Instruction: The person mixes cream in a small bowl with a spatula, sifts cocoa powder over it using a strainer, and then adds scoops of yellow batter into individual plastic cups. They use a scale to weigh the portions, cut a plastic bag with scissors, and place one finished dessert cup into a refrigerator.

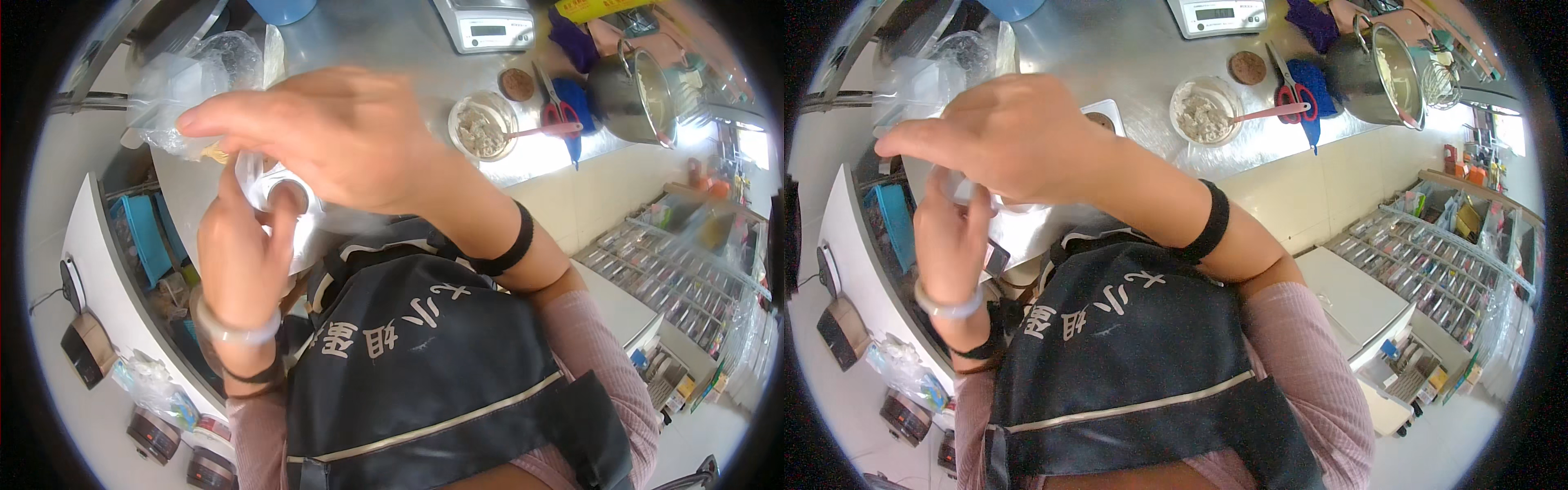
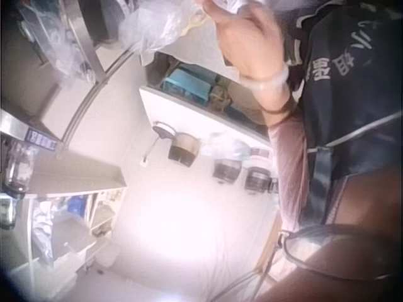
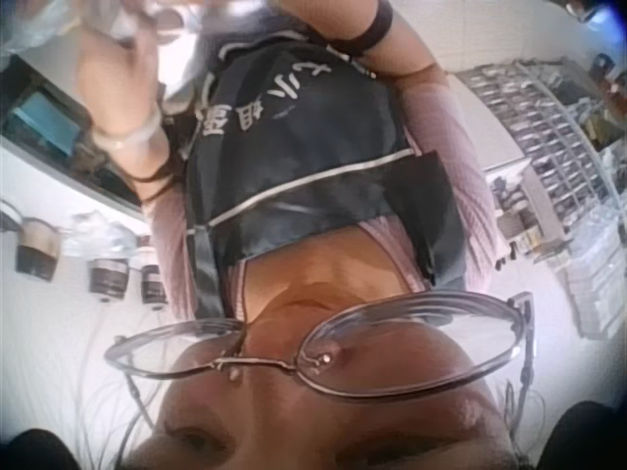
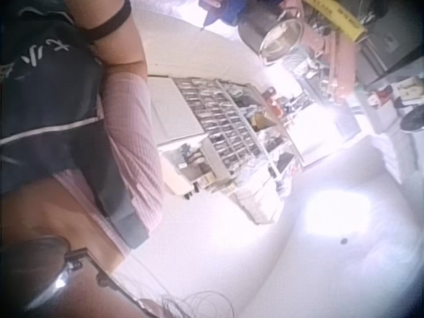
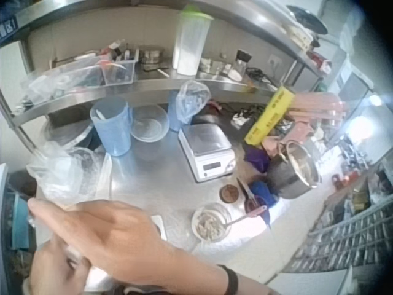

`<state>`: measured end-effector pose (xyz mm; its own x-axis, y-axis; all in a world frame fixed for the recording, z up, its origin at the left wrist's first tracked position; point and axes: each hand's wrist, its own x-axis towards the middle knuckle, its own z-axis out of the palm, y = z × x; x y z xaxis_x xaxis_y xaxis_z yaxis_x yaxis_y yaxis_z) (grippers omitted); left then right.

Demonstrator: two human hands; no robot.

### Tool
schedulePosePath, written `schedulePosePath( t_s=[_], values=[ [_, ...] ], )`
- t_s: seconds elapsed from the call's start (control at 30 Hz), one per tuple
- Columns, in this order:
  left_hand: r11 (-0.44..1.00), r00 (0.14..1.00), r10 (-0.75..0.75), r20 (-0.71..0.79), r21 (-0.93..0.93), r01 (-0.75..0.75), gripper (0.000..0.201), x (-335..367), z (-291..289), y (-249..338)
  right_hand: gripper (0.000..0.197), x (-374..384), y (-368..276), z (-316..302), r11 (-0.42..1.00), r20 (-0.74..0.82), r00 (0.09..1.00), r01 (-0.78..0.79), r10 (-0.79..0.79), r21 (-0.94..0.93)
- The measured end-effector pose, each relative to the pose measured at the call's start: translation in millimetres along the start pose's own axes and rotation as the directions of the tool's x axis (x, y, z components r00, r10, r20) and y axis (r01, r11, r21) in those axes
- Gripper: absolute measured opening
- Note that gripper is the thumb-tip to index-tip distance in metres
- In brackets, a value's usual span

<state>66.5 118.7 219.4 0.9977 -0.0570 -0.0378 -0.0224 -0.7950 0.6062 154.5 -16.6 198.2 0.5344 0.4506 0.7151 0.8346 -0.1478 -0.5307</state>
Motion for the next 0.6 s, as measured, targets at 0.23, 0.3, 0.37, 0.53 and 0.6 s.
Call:
schedulePosePath(
  t_s=[0.23, 0.3, 0.37, 0.53, 0.6],
  values=[
    [0.789, 0.887, -0.427, -0.174, -0.551, 0.272, 0.043, 3, 24, -60, 0.029, -41, -50, -33, 0.639, 0.526, 0.601, -0.757, 0.601, 0.135],
    [0.769, 0.885, -0.421, -0.199, -0.595, 0.232, 0.043, 3, 40, -65, 0.037, -66, -38, -26, 0.391, 0.611, 0.272, -0.918, 0.744, -0.066],
    [0.852, 0.905, -0.287, -0.313, -0.516, 0.092, 0.043, -5, 58, -81, 0.045, -102, -18, -18, 0.424, 0.349, 0.365, -0.899, 0.863, -0.107],
    [0.789, 0.936, -0.309, -0.169, -0.595, 0.153, 0.044, -12, 81, -63, 0.057, -121, 25, -15, 0.58, -0.155, 0.569, -0.814, 0.808, 0.029],
    [0.672, 0.931, -0.358, -0.074, -0.713, 0.201, 0.043, -14, 94, -66, 0.053, -119, 29, -12, 0.537, -0.129, 0.538, -0.842, 0.833, -0.048]
  ],
)
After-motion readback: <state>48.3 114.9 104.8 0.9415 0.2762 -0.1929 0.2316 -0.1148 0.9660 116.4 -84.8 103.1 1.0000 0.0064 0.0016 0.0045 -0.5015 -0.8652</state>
